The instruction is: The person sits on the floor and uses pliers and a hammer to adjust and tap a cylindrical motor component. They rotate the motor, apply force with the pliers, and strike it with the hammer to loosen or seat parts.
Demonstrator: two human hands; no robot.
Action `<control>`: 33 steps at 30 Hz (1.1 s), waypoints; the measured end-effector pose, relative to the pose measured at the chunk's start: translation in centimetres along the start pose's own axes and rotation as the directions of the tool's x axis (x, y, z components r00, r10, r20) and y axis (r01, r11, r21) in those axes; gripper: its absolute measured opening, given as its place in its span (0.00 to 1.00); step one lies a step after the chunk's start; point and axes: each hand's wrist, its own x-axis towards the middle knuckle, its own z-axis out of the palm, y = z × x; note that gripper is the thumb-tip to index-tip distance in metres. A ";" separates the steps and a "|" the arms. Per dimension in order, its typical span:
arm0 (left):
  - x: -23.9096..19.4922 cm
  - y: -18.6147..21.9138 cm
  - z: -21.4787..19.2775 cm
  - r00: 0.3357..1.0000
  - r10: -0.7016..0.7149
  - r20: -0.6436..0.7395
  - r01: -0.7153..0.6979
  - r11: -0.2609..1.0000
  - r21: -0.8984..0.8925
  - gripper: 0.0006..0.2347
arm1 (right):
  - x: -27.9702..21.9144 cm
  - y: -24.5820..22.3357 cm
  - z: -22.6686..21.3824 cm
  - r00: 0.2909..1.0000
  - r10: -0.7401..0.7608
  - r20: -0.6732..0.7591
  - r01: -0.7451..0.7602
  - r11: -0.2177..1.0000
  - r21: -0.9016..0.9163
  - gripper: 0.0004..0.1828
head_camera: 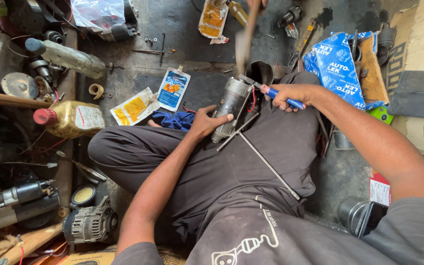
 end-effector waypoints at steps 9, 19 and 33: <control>0.1 -0.3 0.1 1.000 0.014 -0.006 -0.014 1.000 0.015 0.45 | -0.2 -0.1 0.3 1.000 0.007 0.003 -0.007 1.000 0.029 0.32; -0.2 0.5 -0.1 1.000 -0.010 0.006 0.010 1.000 0.010 0.43 | 0.0 0.1 0.1 0.999 -0.003 0.039 0.001 0.999 0.040 0.33; -0.2 0.7 -0.1 1.000 0.014 0.014 -0.014 1.000 0.016 0.42 | -0.3 0.1 0.2 0.999 -0.008 0.035 0.006 0.999 0.051 0.32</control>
